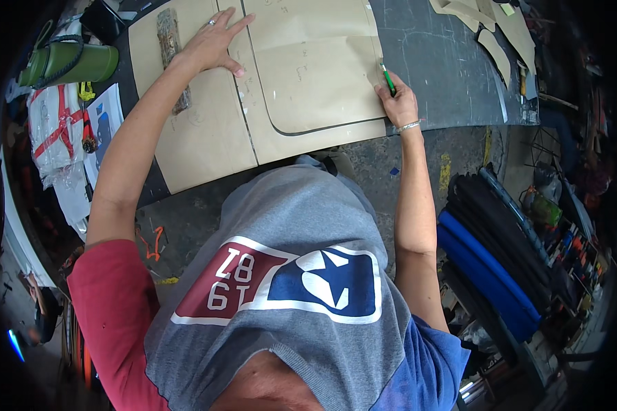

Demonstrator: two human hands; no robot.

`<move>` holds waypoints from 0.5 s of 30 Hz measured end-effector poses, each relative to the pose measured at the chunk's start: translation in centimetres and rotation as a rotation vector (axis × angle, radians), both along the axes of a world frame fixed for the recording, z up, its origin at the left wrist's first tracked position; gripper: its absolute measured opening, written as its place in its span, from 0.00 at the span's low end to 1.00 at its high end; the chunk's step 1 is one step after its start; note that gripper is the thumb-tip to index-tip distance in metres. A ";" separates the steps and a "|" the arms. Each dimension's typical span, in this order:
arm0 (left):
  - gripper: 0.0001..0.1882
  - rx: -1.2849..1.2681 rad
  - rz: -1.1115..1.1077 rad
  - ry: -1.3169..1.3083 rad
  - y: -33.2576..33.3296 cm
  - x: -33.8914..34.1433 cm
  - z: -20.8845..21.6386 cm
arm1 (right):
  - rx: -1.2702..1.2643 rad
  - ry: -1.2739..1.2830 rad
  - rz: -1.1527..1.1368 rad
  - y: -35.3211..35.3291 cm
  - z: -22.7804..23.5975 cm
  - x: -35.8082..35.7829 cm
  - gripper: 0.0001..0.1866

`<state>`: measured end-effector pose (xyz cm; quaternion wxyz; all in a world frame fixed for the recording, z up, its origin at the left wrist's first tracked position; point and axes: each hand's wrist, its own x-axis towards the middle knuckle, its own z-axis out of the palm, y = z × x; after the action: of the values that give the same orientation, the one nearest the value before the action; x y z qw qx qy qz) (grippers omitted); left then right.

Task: Tracing cardboard templates onto a material surface using a marker and ruler in a workshop.

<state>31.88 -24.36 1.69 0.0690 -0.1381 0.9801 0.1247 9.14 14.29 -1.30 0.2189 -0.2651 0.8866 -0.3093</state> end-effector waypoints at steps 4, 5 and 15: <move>0.70 0.021 0.005 -0.302 1.0 -1.3 4.1 | 0.078 0.018 0.007 -0.6 1.4 0.4 0.28; 0.70 0.024 0.003 -0.306 0.9 -1.3 4.2 | 0.097 0.013 -0.013 -0.8 1.8 0.5 0.29; 0.69 0.236 -0.179 0.050 -0.4 -0.6 1.8 | -0.082 -0.013 0.061 -0.8 2.2 1.2 0.30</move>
<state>31.28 -24.80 3.50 0.0713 -0.0379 0.9685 0.2356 10.30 13.52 0.92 0.2229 -0.2987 0.8633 -0.3402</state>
